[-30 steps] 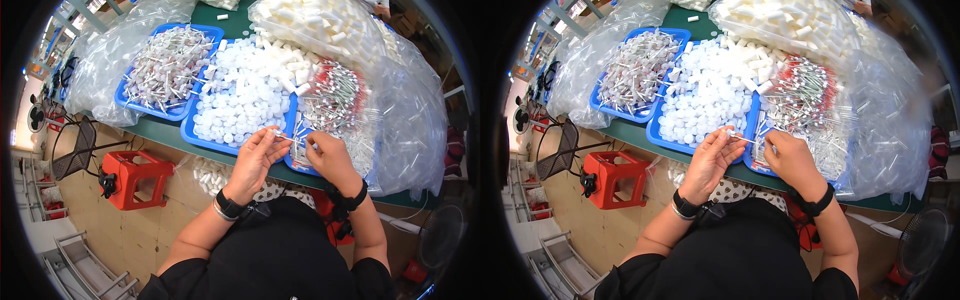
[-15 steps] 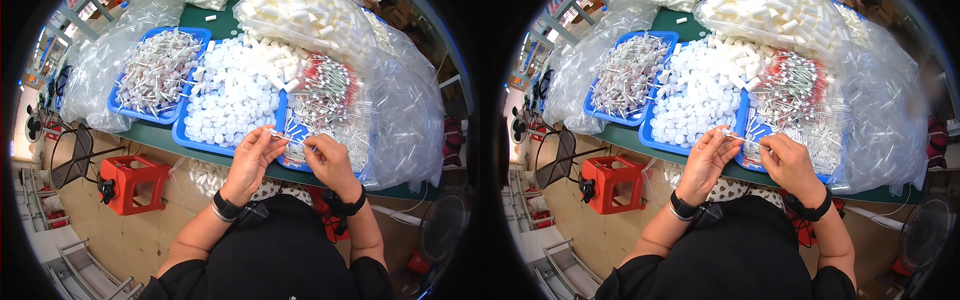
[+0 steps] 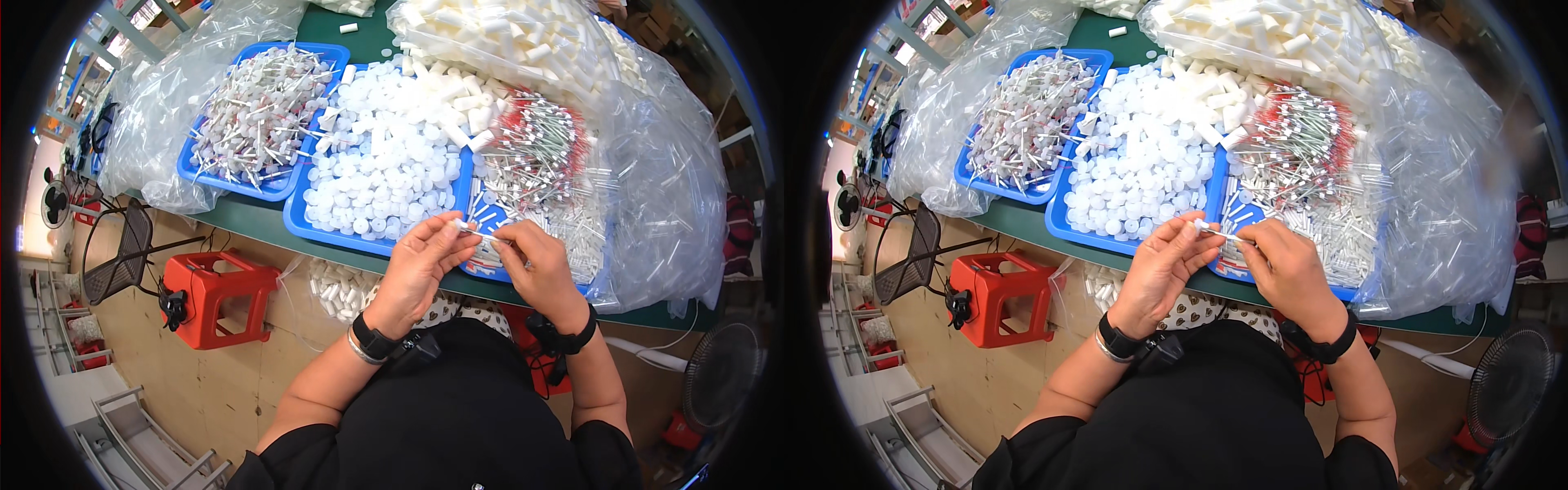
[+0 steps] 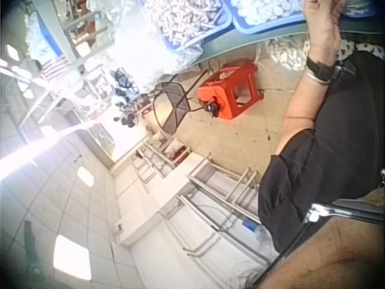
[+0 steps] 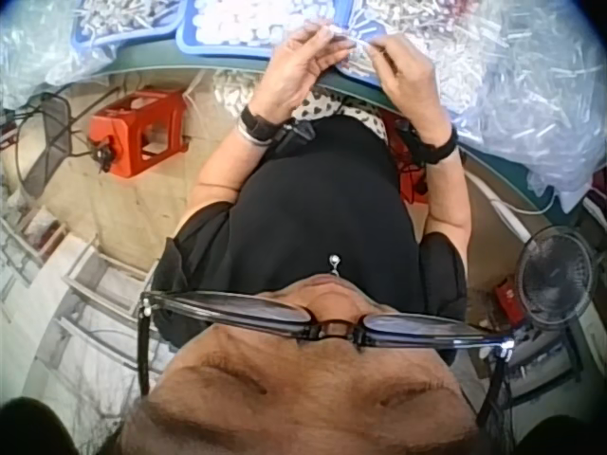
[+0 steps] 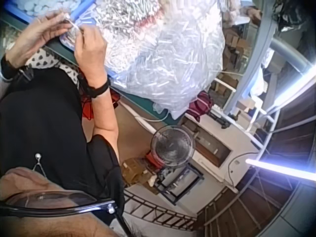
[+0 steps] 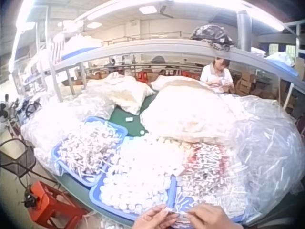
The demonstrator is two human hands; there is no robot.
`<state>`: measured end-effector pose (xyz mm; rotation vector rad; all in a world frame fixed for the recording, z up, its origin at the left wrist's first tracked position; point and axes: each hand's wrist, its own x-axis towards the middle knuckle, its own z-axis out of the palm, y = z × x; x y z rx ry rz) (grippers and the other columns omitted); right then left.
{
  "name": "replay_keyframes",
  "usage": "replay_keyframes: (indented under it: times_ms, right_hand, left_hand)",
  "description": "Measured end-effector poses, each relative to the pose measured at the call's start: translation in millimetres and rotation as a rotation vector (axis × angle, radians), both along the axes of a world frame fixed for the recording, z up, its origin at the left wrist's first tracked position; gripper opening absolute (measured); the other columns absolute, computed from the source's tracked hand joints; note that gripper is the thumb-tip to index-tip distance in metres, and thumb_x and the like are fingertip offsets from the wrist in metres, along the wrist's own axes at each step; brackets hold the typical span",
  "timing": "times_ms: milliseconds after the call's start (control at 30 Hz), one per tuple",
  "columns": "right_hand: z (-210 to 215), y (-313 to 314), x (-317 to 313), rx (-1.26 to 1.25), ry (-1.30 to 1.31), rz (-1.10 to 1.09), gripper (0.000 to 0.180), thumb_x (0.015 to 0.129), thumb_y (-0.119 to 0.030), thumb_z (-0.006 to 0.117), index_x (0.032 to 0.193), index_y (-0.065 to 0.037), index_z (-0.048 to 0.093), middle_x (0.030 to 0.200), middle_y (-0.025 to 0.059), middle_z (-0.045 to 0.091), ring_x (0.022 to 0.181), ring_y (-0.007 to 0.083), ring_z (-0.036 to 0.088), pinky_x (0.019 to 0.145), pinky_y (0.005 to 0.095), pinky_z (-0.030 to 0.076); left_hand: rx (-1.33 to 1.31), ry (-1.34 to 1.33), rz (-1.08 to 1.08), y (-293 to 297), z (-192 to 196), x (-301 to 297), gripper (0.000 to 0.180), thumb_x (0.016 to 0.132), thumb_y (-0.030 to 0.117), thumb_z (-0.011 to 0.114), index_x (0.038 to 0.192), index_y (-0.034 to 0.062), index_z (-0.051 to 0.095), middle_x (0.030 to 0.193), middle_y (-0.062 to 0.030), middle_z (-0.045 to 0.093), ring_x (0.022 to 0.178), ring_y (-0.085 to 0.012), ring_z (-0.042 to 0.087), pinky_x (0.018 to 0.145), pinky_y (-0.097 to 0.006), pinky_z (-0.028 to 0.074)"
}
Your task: The person sits at a workbench and repeatedly assembles small white plastic components by hand. They pick a white cap from a blue tray, insert a metal pin into it, and place the finished unit into a separate tray. The process is continuous and repetitive throughout the clip.
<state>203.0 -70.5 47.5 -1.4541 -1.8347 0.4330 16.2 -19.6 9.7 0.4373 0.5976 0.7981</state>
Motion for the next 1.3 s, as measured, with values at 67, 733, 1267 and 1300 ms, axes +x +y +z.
replay_keyframes:
  times_ms: [67,733,1267,1300]
  right_hand:
    - [-2,1,0,-0.226,0.248,-0.012,0.007,0.093,-0.007,0.061,0.095,0.000,0.063,0.079,0.0064,0.063,0.056,0.0131,0.060,0.051,0.0253,0.047]
    - [22,-6,41,-0.197,0.123,-0.320,0.021,0.096,-0.010,0.060,0.113,0.001,0.063,0.084,0.0087,0.068,0.065,0.0109,0.061,0.061,0.0256,0.050]
    - [-16,9,49,-0.037,-0.763,-0.086,0.003,0.077,-0.006,0.064,0.077,-0.004,0.061,0.077,0.0099,0.059,0.076,0.0277,0.061,0.065,0.0383,0.047]
    - [-19,9,48,-0.041,-0.805,-0.098,0.004,0.076,-0.006,0.063,0.076,-0.004,0.060,0.077,0.0101,0.059,0.075,0.0276,0.061,0.065,0.0381,0.047]
  left_hand:
    - [0.018,0.022,-0.038,-5,4,3,0.032,0.098,0.017,0.060,0.125,0.0012,0.056,0.115,-0.0115,0.065,0.106,-0.0195,0.064,0.094,-0.033,0.053]
    - [0.324,0.132,0.505,157,59,-93,0.035,0.097,0.024,0.062,0.118,-0.0031,0.054,0.115,-0.0144,0.064,0.103,-0.0212,0.062,0.090,-0.031,0.050]
    - [1.539,1.171,-0.023,48,-1,-25,0.029,0.076,-0.006,0.066,0.104,0.0015,0.064,0.103,-0.0133,0.061,0.097,-0.0331,0.058,0.083,-0.039,0.049]
    - [1.544,1.179,-0.013,49,-2,-26,0.030,0.076,-0.005,0.066,0.105,0.0021,0.064,0.103,-0.0132,0.061,0.097,-0.0332,0.058,0.083,-0.039,0.049]
